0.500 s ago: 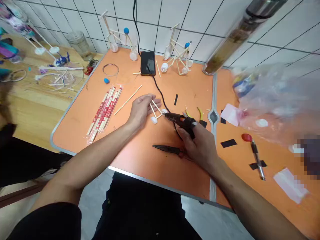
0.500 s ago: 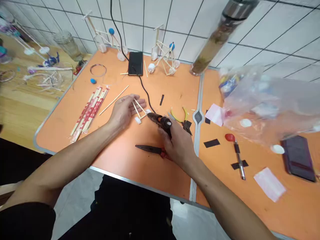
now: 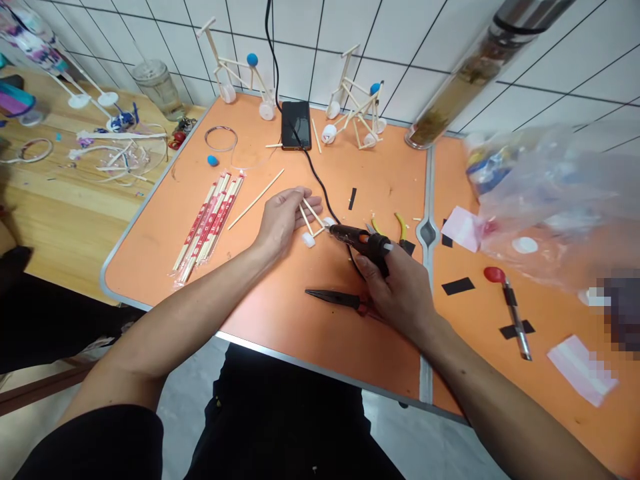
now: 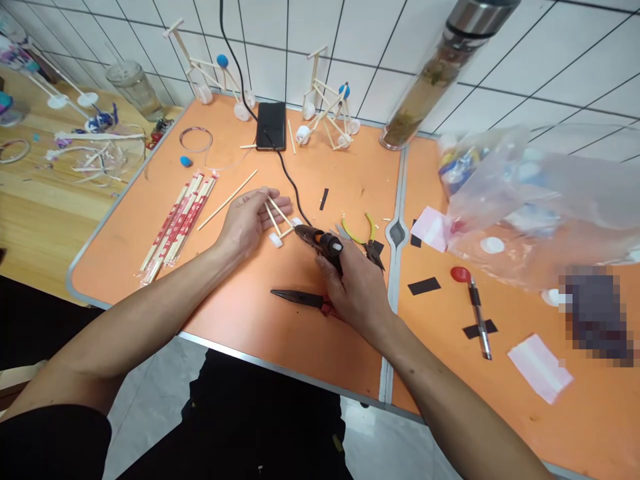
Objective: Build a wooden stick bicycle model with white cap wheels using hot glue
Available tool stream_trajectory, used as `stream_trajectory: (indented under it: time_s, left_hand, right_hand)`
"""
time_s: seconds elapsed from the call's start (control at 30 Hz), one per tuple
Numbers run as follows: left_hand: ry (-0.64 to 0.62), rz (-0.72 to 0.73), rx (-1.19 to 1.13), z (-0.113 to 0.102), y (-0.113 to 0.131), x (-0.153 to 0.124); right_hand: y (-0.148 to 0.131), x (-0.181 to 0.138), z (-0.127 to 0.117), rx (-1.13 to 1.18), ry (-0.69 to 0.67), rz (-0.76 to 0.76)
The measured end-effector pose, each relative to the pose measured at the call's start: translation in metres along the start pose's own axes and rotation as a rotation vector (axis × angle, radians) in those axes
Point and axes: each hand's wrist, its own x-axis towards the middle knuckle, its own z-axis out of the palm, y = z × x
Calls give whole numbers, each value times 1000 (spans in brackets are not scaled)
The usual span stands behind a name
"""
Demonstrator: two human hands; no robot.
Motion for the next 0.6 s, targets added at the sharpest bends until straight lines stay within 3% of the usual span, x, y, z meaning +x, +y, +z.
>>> stream_trajectory:
  time_s: [0.6]
  left_hand:
    - [-1,26,0,0,-2,-1]
  right_hand:
    - [-1,0,1,-10,11,-9]
